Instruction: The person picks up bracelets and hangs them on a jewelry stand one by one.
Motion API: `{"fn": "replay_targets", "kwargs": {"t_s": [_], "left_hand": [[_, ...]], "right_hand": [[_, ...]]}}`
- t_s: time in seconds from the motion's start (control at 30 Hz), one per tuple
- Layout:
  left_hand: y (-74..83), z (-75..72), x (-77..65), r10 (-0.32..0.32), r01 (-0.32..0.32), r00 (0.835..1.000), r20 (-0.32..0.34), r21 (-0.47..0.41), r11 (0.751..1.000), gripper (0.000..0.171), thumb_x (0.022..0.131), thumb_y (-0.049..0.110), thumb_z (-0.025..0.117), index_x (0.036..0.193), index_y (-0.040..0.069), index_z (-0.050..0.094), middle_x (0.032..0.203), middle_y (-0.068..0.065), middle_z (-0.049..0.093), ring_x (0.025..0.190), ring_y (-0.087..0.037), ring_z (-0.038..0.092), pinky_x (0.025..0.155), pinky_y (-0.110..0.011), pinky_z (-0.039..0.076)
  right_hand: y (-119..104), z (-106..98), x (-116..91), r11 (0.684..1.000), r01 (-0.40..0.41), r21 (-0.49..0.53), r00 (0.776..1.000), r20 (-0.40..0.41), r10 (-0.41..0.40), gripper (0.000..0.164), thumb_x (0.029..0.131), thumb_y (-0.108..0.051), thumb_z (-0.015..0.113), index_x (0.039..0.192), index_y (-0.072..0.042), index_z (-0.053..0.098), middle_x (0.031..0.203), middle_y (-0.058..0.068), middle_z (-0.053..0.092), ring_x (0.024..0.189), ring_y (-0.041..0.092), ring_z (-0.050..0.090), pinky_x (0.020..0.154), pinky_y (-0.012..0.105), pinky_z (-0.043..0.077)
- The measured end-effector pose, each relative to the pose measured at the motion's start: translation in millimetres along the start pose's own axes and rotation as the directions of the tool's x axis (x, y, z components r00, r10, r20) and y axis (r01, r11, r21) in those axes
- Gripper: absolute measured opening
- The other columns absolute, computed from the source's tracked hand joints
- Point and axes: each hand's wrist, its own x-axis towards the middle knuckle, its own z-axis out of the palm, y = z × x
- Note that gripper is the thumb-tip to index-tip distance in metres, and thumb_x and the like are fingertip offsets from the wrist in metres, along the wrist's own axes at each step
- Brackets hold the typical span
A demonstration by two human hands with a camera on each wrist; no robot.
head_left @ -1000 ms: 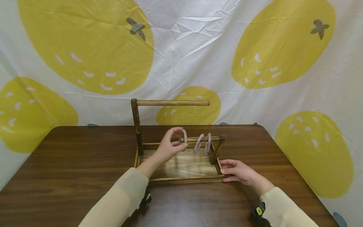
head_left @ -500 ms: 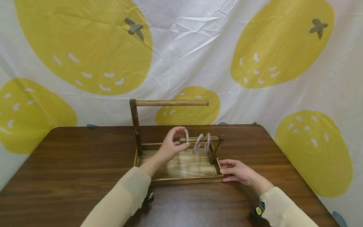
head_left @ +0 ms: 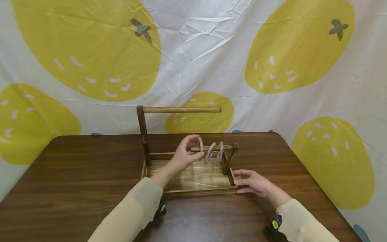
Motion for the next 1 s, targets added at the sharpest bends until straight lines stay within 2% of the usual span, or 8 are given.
{"fn": "replay_targets", "kwargs": {"t_s": [0.23, 0.5, 1.0], "left_hand": [[-1.0, 4.2, 0.8, 0.017, -0.018, 1.0, -0.01, -0.028, 0.999, 0.055, 0.085, 0.005, 0.063, 0.134, 0.002, 0.04, 0.132, -0.02, 0.041, 0.121, -0.033, 0.043, 0.096, -0.044, 0.046], [-1.7, 6.6, 0.7, 0.013, -0.013, 1.0, 0.001, -0.054, 0.998, 0.054, 0.085, 0.005, 0.062, 0.134, 0.001, 0.039, 0.131, -0.021, 0.042, 0.125, -0.039, 0.04, 0.099, -0.048, 0.043], [-4.0, 9.9, -0.4, 0.014, -0.013, 1.0, 0.013, -0.079, 0.997, 0.053, 0.085, 0.002, 0.061, 0.133, -0.001, 0.039, 0.132, -0.025, 0.039, 0.124, -0.034, 0.041, 0.099, -0.045, 0.045]], "right_hand": [[-0.3, 0.2, -0.1, 1.0, 0.001, 0.002, 1.0, 0.001, -0.001, 0.064, 0.092, -0.011, 0.058, 0.139, 0.016, 0.023, 0.123, 0.023, 0.051, 0.095, 0.013, 0.06, 0.084, 0.041, 0.054], [-1.5, 1.0, -0.9, 1.0, -0.002, 0.004, 1.0, -0.003, 0.002, 0.064, 0.092, -0.011, 0.058, 0.139, 0.016, 0.024, 0.122, 0.021, 0.052, 0.095, 0.013, 0.06, 0.084, 0.041, 0.054], [-1.5, 1.3, -0.9, 1.0, -0.004, 0.002, 1.0, -0.005, 0.004, 0.064, 0.092, -0.011, 0.058, 0.139, 0.016, 0.024, 0.126, 0.027, 0.048, 0.095, 0.013, 0.06, 0.084, 0.041, 0.054]]}}
